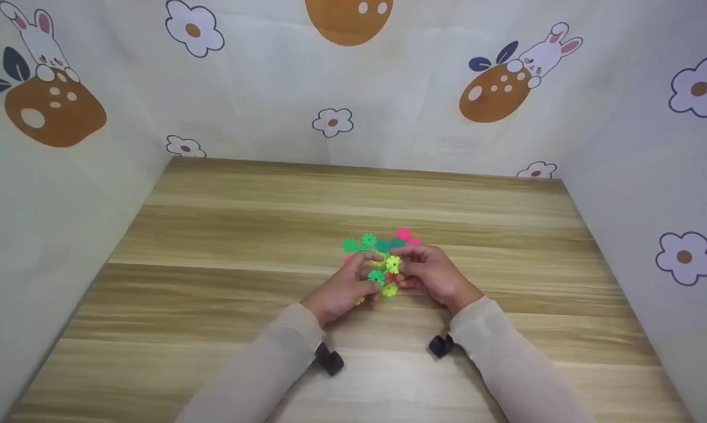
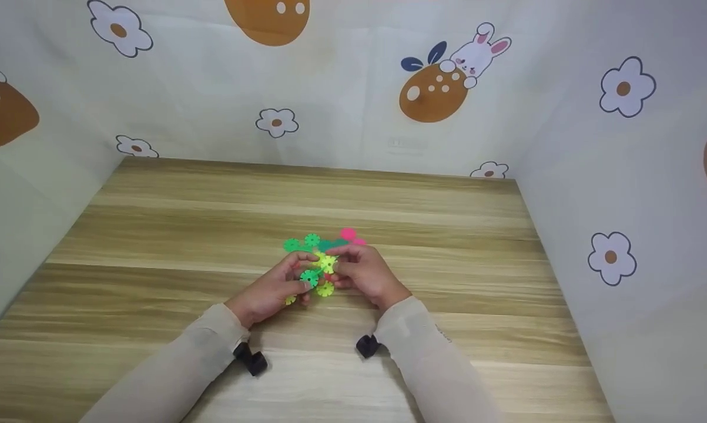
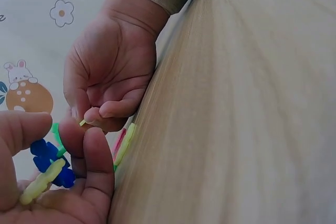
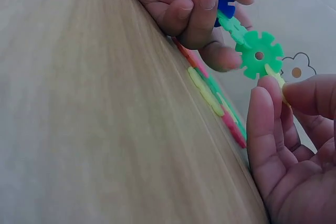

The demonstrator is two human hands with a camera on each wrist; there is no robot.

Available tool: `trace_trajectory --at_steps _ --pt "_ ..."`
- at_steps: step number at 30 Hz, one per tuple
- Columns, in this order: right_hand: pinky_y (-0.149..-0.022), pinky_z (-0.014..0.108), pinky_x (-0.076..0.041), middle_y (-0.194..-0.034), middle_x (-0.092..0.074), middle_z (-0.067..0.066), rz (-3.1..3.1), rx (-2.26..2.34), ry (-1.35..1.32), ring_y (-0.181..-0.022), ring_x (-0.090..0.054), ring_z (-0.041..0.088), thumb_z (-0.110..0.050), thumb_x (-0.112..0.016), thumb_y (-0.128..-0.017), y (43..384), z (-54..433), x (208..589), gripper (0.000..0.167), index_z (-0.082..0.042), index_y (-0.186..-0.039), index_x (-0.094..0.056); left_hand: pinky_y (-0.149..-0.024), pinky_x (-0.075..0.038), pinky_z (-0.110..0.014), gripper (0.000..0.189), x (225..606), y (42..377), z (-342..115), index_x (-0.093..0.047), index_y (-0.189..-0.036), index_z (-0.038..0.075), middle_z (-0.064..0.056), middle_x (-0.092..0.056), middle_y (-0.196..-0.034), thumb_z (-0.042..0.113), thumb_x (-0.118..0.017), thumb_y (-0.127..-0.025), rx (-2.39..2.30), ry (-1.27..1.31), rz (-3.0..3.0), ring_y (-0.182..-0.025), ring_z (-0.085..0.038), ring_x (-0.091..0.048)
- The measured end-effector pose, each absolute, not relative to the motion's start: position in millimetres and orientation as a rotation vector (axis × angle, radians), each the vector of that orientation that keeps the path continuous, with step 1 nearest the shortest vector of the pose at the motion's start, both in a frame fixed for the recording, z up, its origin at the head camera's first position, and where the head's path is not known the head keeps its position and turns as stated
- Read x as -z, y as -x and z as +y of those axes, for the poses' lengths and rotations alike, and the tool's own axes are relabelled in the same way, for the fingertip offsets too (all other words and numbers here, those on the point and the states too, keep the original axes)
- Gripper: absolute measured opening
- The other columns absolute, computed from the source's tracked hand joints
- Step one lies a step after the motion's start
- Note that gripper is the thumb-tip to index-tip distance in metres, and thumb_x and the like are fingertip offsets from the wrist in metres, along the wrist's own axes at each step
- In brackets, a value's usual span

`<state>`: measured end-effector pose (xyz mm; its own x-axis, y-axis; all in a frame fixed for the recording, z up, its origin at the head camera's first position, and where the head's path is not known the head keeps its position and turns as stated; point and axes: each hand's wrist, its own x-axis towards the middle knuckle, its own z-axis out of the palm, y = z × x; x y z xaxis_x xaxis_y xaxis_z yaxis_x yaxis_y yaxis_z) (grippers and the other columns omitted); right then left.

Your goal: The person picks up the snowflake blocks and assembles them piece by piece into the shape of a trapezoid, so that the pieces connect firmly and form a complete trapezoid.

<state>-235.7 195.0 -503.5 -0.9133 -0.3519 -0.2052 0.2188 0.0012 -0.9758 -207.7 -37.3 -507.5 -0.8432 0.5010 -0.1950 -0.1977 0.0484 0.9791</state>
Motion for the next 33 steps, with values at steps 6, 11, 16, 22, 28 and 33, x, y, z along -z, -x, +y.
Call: trace_trajectory --at_steps 6,11,16,22,28,33 --pt "-0.061 0.025 -0.059 -0.091 -0.062 0.005 1.986 2.086 0.026 -0.067 -0.063 0.013 0.0 -0.058 -0.101 238 198 505 0.035 0.008 -0.135 -0.059 -0.067 -0.054 -0.028 0.068 509 207 -37 -0.046 -0.155 0.026 -0.014 -0.06 -0.107 -0.002 -0.054 -0.094 -1.897 -0.299 1.789 -0.074 -0.017 -0.06" --pt "-0.055 0.026 -0.057 -0.081 -0.06 0.006 2.251 1.992 -0.17 -0.064 -0.059 0.015 -0.006 -0.057 -0.1 244 209 504 0.039 0.001 -0.138 -0.061 -0.068 -0.055 -0.028 0.075 508 206 -38 -0.041 -0.16 0.024 -0.017 -0.057 -0.12 -0.003 -0.052 -0.092 -1.92 -0.263 1.787 -0.076 -0.017 -0.061" --pt "-0.05 0.027 -0.053 -0.066 -0.053 0.001 2.348 1.687 -0.159 -0.052 -0.051 0.013 -0.011 -0.056 -0.1 246 218 498 0.053 -0.01 -0.153 -0.053 -0.068 -0.056 -0.028 0.079 507 206 -39 -0.04 -0.161 0.026 -0.017 -0.057 -0.127 -0.004 -0.053 -0.089 -1.913 -0.25 1.791 -0.076 -0.017 -0.061" --pt "-0.044 0.025 -0.044 -0.052 -0.048 -0.003 2.483 1.398 -0.12 -0.042 -0.044 0.011 -0.011 -0.059 -0.094 244 220 491 0.058 -0.014 -0.152 -0.056 -0.066 -0.056 -0.028 0.08 506 207 -39 -0.043 -0.159 0.026 -0.017 -0.057 -0.125 -0.006 -0.054 -0.087 -1.915 -0.249 1.798 -0.075 -0.017 -0.061" --pt "-0.044 0.024 -0.045 -0.054 -0.052 -0.002 2.496 1.435 -0.147 -0.043 -0.046 0.01 -0.008 -0.063 -0.096 243 222 491 0.036 -0.006 -0.132 -0.067 -0.067 -0.056 -0.028 0.079 507 207 -39 -0.045 -0.158 0.027 -0.014 -0.058 -0.119 -0.005 -0.054 -0.086 -1.905 -0.26 1.818 -0.075 -0.017 -0.061" --pt "-0.044 0.023 -0.044 -0.058 -0.052 -0.002 2.464 1.461 -0.175 -0.044 -0.044 0.008 -0.007 -0.067 -0.098 245 221 493 0.036 -0.008 -0.134 -0.065 -0.07 -0.056 -0.028 0.076 509 207 -39 -0.046 -0.156 0.026 -0.01 -0.057 -0.111 -0.005 -0.053 -0.087 -1.926 -0.261 1.804 -0.076 -0.017 -0.06"
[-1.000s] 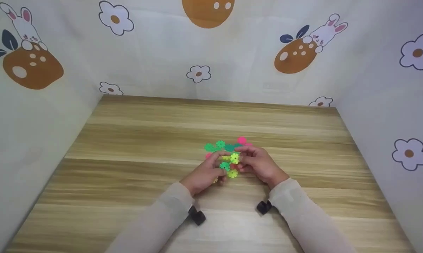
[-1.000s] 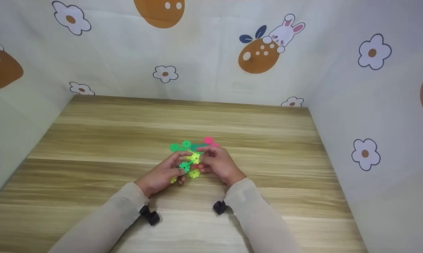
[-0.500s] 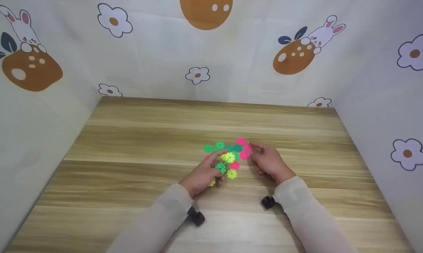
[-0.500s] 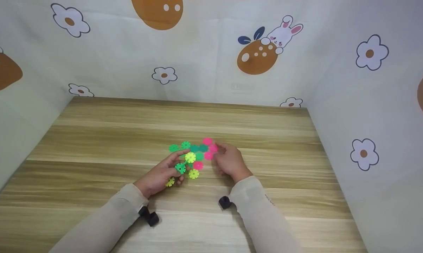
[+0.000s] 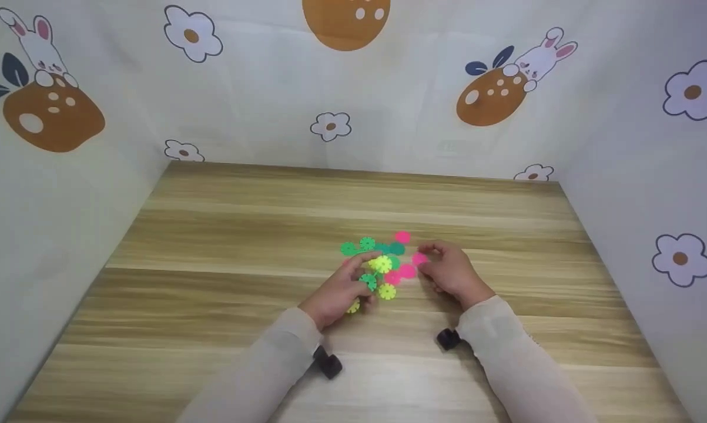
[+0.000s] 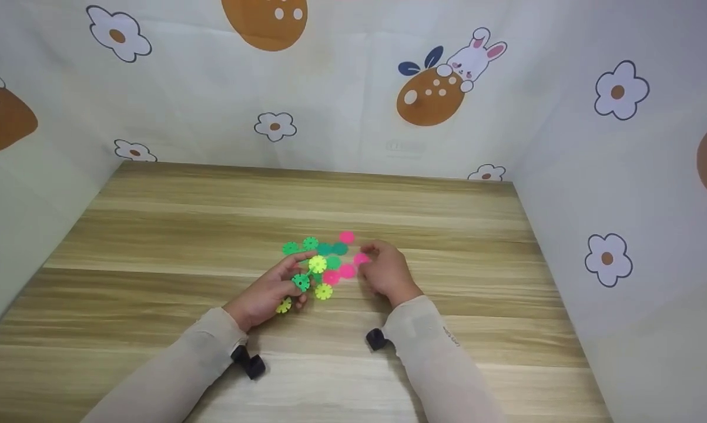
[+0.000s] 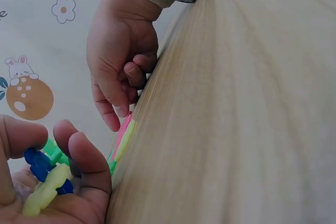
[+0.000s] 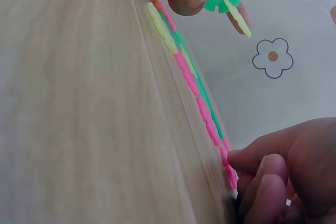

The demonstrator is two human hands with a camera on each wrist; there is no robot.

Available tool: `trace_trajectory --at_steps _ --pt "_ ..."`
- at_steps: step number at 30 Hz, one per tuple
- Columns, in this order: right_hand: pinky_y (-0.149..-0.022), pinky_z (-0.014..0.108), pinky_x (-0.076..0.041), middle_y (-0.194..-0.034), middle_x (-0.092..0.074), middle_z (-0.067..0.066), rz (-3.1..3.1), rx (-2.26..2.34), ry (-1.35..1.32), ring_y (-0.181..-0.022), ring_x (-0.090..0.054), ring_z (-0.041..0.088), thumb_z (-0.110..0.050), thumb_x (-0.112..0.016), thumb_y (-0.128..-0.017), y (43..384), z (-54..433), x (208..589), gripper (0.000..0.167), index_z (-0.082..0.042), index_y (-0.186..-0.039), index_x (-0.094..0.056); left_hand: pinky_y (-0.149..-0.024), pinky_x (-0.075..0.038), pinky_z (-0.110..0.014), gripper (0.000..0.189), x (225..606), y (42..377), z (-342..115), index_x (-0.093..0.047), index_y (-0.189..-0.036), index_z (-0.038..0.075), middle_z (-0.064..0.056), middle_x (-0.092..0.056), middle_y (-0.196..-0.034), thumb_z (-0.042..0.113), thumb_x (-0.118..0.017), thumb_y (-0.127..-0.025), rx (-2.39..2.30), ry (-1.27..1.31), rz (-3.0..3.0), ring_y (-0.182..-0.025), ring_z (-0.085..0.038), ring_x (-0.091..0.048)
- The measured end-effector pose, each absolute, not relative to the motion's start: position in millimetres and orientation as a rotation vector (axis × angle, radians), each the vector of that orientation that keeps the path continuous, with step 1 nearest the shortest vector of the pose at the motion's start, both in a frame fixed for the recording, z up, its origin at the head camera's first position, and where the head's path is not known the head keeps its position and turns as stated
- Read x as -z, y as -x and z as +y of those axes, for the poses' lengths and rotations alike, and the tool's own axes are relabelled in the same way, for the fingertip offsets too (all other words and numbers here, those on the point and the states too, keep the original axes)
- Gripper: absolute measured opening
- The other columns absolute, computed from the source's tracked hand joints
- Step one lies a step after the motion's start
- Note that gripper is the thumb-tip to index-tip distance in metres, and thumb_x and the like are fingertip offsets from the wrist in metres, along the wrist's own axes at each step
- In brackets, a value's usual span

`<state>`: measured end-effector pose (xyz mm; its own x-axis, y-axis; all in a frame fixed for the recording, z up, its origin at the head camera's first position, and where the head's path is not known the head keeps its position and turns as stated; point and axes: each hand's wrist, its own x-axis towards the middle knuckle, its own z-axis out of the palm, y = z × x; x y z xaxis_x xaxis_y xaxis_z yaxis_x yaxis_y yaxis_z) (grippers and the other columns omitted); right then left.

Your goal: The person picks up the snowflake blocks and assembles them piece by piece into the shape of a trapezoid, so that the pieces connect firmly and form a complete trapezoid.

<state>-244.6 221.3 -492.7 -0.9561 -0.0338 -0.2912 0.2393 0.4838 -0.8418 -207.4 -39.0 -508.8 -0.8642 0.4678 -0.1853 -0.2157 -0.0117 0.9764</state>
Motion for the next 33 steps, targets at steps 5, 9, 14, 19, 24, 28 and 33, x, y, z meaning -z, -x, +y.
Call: trace_trajectory --at_steps 5,9,14,19,24,28,33 --pt "-0.045 0.024 -0.043 -0.061 -0.053 -0.002 2.451 1.457 -0.186 -0.046 -0.045 0.009 -0.003 -0.066 -0.097 244 220 493 0.034 -0.007 -0.13 -0.064 -0.069 -0.056 -0.028 0.074 509 207 -39 -0.045 -0.157 0.024 -0.008 -0.056 -0.108 -0.004 -0.055 -0.089 -1.941 -0.252 1.789 -0.076 -0.016 -0.06" --pt "-0.049 0.025 -0.045 -0.077 -0.058 0.003 2.488 1.437 -0.207 -0.054 -0.049 0.012 -0.003 -0.071 -0.093 243 218 494 0.029 -0.007 -0.121 -0.063 -0.068 -0.055 -0.027 0.065 509 207 -39 -0.043 -0.158 0.023 -0.007 -0.057 -0.104 0.001 -0.058 -0.098 -1.945 -0.262 1.786 -0.075 -0.016 -0.06" --pt "-0.071 0.028 -0.05 -0.1 -0.062 0.009 2.598 1.46 -0.132 -0.085 -0.057 0.019 -0.002 -0.076 -0.09 244 218 499 0.022 -0.006 -0.109 -0.066 -0.067 -0.055 -0.027 0.055 509 207 -40 -0.044 -0.158 0.025 -0.006 -0.057 -0.099 0.014 -0.061 -0.107 -1.935 -0.274 1.798 -0.075 -0.015 -0.059" --pt "-0.061 0.027 -0.051 -0.09 -0.064 0.006 2.556 1.568 -0.072 -0.074 -0.057 0.017 0.0 -0.073 -0.091 244 219 503 0.016 -0.006 -0.105 -0.066 -0.066 -0.056 -0.027 0.051 509 207 -40 -0.047 -0.156 0.027 -0.007 -0.057 -0.101 0.014 -0.059 -0.108 -1.924 -0.274 1.798 -0.075 -0.015 -0.059" --pt "-0.054 0.025 -0.054 -0.083 -0.065 0.005 2.335 1.835 0.015 -0.064 -0.061 0.014 0.003 -0.068 -0.093 243 218 505 0.019 0.0 -0.111 -0.064 -0.066 -0.056 -0.027 0.051 508 208 -40 -0.047 -0.156 0.027 -0.007 -0.058 -0.101 0.013 -0.058 -0.108 -1.917 -0.277 1.796 -0.074 -0.015 -0.059" --pt "-0.062 0.028 -0.06 -0.092 -0.066 0.006 2.135 2.02 0.127 -0.073 -0.068 0.016 0.006 -0.067 -0.096 240 215 507 0.02 0.004 -0.115 -0.062 -0.067 -0.056 -0.027 0.051 506 207 -40 -0.048 -0.155 0.028 -0.007 -0.057 -0.101 0.013 -0.058 -0.108 -1.914 -0.28 1.773 -0.074 -0.015 -0.059" --pt "-0.07 0.03 -0.063 -0.095 -0.067 0.007 2.001 2.101 0.267 -0.078 -0.072 0.017 0.005 -0.067 -0.098 238 213 508 0.016 0.002 -0.113 -0.064 -0.069 -0.056 -0.027 0.05 505 206 -41 -0.049 -0.155 0.029 -0.006 -0.057 -0.1 0.014 -0.058 -0.108 -1.915 -0.277 1.756 -0.075 -0.015 -0.059"
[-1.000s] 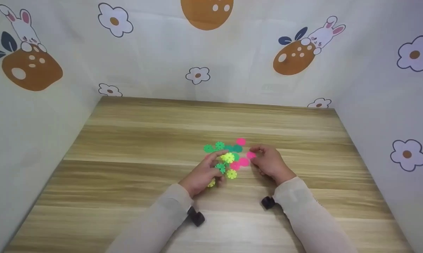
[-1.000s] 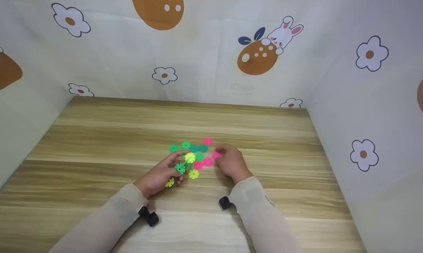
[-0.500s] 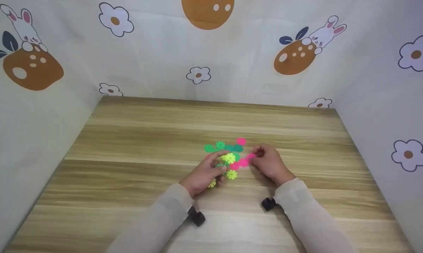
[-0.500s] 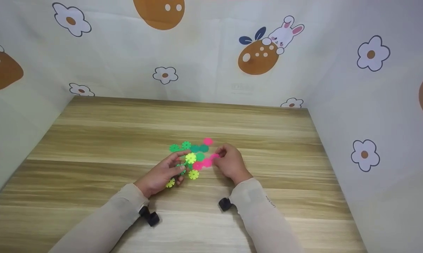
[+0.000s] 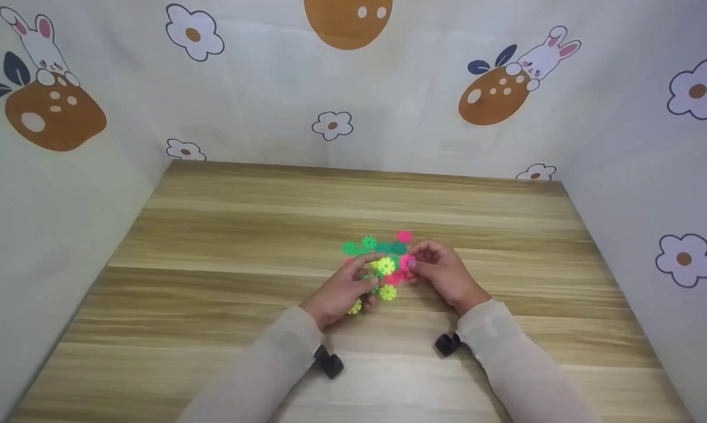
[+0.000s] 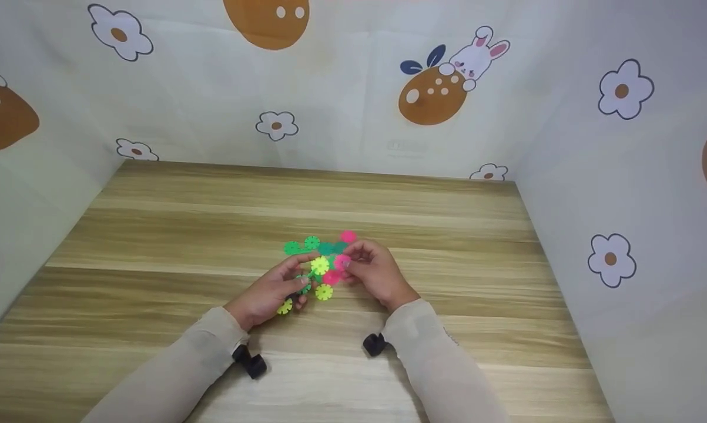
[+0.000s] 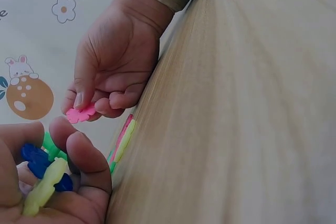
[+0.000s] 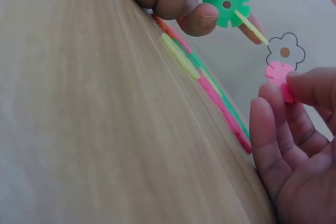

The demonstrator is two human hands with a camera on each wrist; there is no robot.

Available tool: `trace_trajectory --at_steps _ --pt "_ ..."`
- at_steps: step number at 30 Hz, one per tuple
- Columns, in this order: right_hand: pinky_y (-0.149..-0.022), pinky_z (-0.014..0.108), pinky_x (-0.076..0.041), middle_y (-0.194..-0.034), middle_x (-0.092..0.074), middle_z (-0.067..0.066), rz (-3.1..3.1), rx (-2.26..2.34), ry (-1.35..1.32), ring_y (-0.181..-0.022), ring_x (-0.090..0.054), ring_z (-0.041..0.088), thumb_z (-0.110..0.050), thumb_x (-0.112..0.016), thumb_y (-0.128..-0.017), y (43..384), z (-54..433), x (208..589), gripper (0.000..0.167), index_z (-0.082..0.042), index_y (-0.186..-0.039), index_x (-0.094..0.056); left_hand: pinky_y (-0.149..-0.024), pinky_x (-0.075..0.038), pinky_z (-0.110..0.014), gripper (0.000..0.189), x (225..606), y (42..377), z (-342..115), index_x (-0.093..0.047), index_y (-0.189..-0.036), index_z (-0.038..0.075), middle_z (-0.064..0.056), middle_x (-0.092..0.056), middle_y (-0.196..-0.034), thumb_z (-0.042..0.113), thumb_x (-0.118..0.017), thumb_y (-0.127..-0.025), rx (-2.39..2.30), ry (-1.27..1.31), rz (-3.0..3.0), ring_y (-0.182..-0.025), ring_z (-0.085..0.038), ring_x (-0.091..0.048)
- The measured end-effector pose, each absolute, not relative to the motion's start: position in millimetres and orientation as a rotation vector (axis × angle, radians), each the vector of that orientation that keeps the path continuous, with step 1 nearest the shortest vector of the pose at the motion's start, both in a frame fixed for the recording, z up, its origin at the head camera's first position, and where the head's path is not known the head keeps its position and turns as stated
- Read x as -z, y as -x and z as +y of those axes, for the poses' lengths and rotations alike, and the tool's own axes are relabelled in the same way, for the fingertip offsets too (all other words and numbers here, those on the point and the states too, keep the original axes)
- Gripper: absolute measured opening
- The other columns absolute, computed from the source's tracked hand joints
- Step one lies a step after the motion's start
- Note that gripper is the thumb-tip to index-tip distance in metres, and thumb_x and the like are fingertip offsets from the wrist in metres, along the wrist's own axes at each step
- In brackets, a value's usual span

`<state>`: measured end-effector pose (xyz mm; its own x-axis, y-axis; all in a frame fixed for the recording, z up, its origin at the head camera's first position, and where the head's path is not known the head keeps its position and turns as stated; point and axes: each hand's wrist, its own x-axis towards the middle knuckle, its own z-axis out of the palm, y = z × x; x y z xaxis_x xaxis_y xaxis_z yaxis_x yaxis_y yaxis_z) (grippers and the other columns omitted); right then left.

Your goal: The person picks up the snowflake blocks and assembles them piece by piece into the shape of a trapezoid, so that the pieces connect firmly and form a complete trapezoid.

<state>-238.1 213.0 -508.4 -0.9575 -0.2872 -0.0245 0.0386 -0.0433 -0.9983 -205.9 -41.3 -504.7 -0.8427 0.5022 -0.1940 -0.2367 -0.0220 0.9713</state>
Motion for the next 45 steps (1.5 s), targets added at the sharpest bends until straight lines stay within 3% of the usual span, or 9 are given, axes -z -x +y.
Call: trace_trajectory --at_steps 7,25,30,35,45 --pt "-0.081 0.036 -0.065 -0.099 -0.071 0.005 1.938 2.093 0.319 -0.084 -0.074 0.018 0.004 -0.065 -0.099 236.0 212.1 507.4 0.014 -0.004 -0.11 -0.068 -0.069 -0.057 -0.028 0.05 506.4 206.6 -41.9 -0.049 -0.156 0.028 -0.007 -0.059 -0.102 0.016 -0.058 -0.108 -1.91 -0.283 1.766 -0.076 -0.015 -0.06" --pt "-0.088 0.04 -0.064 -0.104 -0.072 0.004 1.852 2.127 0.43 -0.096 -0.076 0.02 0.003 -0.064 -0.1 236.2 213.4 512.7 0.015 -0.008 -0.103 -0.074 -0.068 -0.055 -0.026 0.05 508.2 206.6 -41.7 -0.046 -0.158 0.02 -0.006 -0.058 -0.1 0.013 -0.054 -0.109 -1.917 -0.309 1.728 -0.072 -0.014 -0.059" --pt "-0.089 0.039 -0.064 -0.105 -0.073 0.005 1.85 2.099 0.409 -0.101 -0.075 0.019 0.004 -0.065 -0.099 236.4 213.1 511.0 0.014 -0.001 -0.112 -0.067 -0.068 -0.055 -0.026 0.05 509.0 207.3 -42.3 -0.046 -0.158 0.02 -0.007 -0.059 -0.106 0.011 -0.053 -0.109 -1.919 -0.302 1.715 -0.072 -0.014 -0.059" --pt "-0.09 0.04 -0.064 -0.105 -0.073 0.007 1.838 2.071 0.364 -0.1 -0.075 0.021 0.003 -0.065 -0.099 235.5 212.8 508.4 0.03 0.004 -0.126 -0.053 -0.069 -0.056 -0.027 0.05 507.8 207.4 -42.8 -0.047 -0.158 0.02 -0.009 -0.063 -0.112 0.011 -0.053 -0.11 -1.918 -0.296 1.713 -0.073 -0.014 -0.06" --pt "-0.093 0.043 -0.063 -0.106 -0.071 0.008 1.805 2.063 0.353 -0.1 -0.075 0.023 0.007 -0.063 -0.098 233.9 210.8 507.3 0.034 0.002 -0.128 -0.049 -0.069 -0.057 -0.028 0.049 506.2 206.1 -41.2 -0.048 -0.157 0.021 -0.008 -0.059 -0.11 0.01 -0.054 -0.109 -1.915 -0.27 1.72 -0.074 -0.015 -0.06"
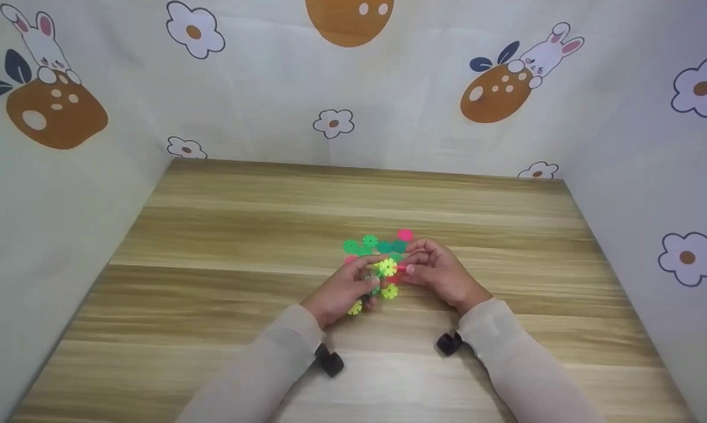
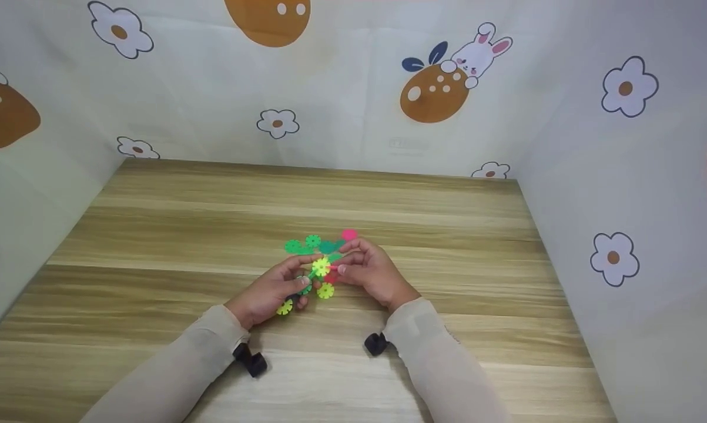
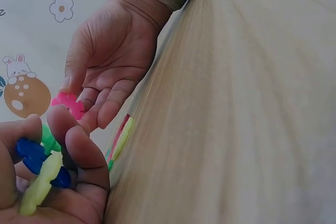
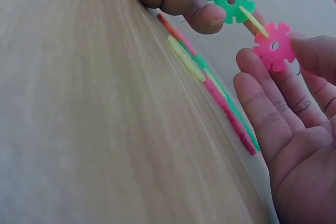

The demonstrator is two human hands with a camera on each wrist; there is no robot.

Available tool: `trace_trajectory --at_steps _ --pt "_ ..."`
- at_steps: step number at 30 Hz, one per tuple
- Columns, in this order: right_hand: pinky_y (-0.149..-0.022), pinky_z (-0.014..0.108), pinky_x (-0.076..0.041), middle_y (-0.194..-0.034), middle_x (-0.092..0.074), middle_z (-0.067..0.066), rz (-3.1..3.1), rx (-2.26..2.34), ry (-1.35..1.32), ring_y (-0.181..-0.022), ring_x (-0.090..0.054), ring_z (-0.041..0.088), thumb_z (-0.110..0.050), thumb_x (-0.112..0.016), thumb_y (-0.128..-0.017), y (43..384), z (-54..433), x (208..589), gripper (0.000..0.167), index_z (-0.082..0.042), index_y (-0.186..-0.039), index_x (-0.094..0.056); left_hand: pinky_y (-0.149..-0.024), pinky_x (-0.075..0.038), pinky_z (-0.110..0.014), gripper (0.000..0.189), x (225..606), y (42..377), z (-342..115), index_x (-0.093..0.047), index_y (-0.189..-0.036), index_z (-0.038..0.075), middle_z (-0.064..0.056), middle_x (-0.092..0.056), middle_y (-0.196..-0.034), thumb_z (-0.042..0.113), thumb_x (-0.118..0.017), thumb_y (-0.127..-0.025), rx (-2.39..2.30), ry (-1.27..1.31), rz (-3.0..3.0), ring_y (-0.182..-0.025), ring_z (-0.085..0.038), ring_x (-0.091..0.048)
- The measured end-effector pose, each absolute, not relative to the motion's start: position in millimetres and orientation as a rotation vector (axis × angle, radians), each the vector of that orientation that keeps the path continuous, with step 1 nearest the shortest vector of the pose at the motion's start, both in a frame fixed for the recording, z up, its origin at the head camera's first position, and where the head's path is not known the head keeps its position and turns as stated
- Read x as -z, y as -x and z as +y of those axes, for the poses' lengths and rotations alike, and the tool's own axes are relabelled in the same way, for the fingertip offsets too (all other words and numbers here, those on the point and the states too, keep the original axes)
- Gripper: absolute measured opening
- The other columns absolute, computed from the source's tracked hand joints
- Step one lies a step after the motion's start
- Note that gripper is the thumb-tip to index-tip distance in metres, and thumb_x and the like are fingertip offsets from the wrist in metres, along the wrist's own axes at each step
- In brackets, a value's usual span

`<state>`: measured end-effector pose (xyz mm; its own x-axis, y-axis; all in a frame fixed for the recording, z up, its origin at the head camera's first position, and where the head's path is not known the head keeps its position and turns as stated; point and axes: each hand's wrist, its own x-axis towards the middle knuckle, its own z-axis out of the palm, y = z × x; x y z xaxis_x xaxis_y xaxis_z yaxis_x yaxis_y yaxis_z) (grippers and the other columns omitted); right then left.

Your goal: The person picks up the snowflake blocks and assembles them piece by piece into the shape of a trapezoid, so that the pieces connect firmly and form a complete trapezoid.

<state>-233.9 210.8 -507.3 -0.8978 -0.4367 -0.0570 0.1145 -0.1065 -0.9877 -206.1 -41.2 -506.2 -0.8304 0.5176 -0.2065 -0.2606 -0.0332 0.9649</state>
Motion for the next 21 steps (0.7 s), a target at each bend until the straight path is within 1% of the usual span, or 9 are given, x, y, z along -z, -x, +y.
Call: trace_trajectory --at_steps 3,5,8,10,12,14,17,21 --pt "-0.091 0.043 -0.063 -0.109 -0.071 0.009 1.825 2.065 0.364 -0.1 -0.075 0.022 0.005 -0.063 -0.099 234 210 506 0.03 0.003 -0.126 -0.051 -0.069 -0.057 -0.028 0.05 508 207 -41 -0.047 -0.157 0.02 -0.008 -0.059 -0.108 0.011 -0.055 -0.109 -1.916 -0.279 1.726 -0.073 -0.015 -0.06" --pt "-0.087 0.041 -0.065 -0.112 -0.07 0.009 1.861 2.068 0.35 -0.096 -0.075 0.021 0.004 -0.063 -0.099 235 210 506 0.028 0.003 -0.125 -0.053 -0.069 -0.057 -0.028 0.05 508 208 -41 -0.047 -0.158 0.02 -0.008 -0.06 -0.108 0.012 -0.055 -0.109 -1.917 -0.281 1.728 -0.073 -0.015 -0.06" --pt "-0.074 0.034 -0.065 -0.113 -0.068 0.011 1.972 2.076 0.289 -0.082 -0.072 0.019 0.003 -0.063 -0.099 238 213 506 0.028 0.006 -0.125 -0.056 -0.069 -0.057 -0.028 0.049 508 208 -41 -0.048 -0.156 0.024 -0.007 -0.06 -0.107 0.013 -0.055 -0.109 -1.914 -0.273 1.739 -0.074 -0.015 -0.061" --pt "-0.065 0.028 -0.061 -0.11 -0.066 0.011 2.085 2.056 0.224 -0.071 -0.067 0.017 0.004 -0.063 -0.098 240 215 506 0.028 0.008 -0.125 -0.058 -0.069 -0.057 -0.028 0.049 507 207 -42 -0.048 -0.156 0.026 -0.007 -0.06 -0.107 0.013 -0.055 -0.109 -1.914 -0.269 1.745 -0.074 -0.015 -0.061" --pt "-0.059 0.025 -0.056 -0.103 -0.064 0.012 2.203 1.997 0.176 -0.064 -0.062 0.015 0.004 -0.064 -0.098 242 217 506 0.028 0.01 -0.124 -0.061 -0.069 -0.057 -0.027 0.049 506 207 -43 -0.049 -0.155 0.027 -0.006 -0.059 -0.106 0.013 -0.055 -0.109 -1.914 -0.269 1.752 -0.074 -0.015 -0.06" --pt "-0.057 0.023 -0.053 -0.097 -0.064 0.01 2.309 1.889 0.156 -0.062 -0.059 0.014 0.002 -0.067 -0.097 244 217 505 0.027 0.009 -0.123 -0.064 -0.069 -0.056 -0.027 0.049 507 207 -43 -0.048 -0.156 0.026 -0.006 -0.059 -0.105 0.013 -0.055 -0.109 -1.918 -0.274 1.751 -0.074 -0.015 -0.06" --pt "-0.057 0.023 -0.051 -0.089 -0.064 0.008 2.435 1.678 0.162 -0.065 -0.058 0.013 -0.003 -0.07 -0.095 244 218 504 0.028 0.006 -0.121 -0.069 -0.068 -0.056 -0.027 0.048 507 208 -42 -0.048 -0.155 0.026 -0.006 -0.059 -0.104 0.014 -0.055 -0.109 -1.924 -0.269 1.742 -0.073 -0.015 -0.06" --pt "-0.064 0.025 -0.051 -0.09 -0.066 0.005 2.552 1.396 0.182 -0.072 -0.057 0.014 -0.007 -0.07 -0.092 242 217 500 0.032 -0.001 -0.123 -0.073 -0.067 -0.056 -0.027 0.047 507 207 -43 -0.049 -0.154 0.028 -0.006 -0.058 -0.106 0.014 -0.055 -0.109 -1.931 -0.248 1.729 -0.073 -0.015 -0.06"
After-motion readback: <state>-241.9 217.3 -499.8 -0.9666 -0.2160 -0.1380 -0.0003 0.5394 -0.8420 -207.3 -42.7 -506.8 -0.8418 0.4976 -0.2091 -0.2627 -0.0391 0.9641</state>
